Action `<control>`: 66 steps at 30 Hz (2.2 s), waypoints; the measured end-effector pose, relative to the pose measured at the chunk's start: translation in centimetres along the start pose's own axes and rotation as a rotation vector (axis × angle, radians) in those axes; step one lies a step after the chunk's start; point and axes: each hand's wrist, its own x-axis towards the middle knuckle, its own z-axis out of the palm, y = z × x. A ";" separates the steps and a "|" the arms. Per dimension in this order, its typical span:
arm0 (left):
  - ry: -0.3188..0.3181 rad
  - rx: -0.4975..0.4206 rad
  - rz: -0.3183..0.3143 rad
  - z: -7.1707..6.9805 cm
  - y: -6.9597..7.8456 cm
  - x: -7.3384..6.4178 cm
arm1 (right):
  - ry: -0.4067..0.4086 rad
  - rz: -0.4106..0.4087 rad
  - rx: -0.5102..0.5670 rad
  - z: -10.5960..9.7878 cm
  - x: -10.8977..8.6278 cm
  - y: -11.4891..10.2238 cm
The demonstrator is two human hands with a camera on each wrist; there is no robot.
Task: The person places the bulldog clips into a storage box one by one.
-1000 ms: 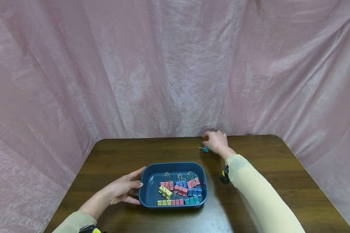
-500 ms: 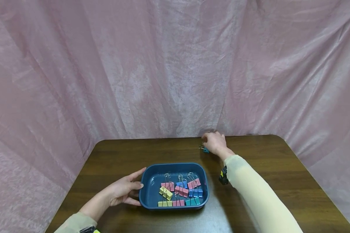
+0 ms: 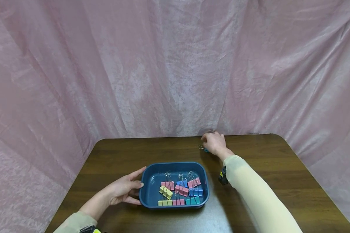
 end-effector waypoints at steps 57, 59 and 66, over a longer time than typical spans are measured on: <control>0.018 0.008 -0.004 0.2 0.1 -0.2 | 0.122 -0.076 -0.009 -2.4 -1.1 1.4; 0.019 0.007 -0.007 0.3 0.1 -0.2 | 0.122 -0.080 -0.005 -2.7 -1.3 1.2; 0.011 0.009 -0.001 0.3 0.2 -0.1 | 0.138 -0.105 0.009 -3.6 -1.4 0.8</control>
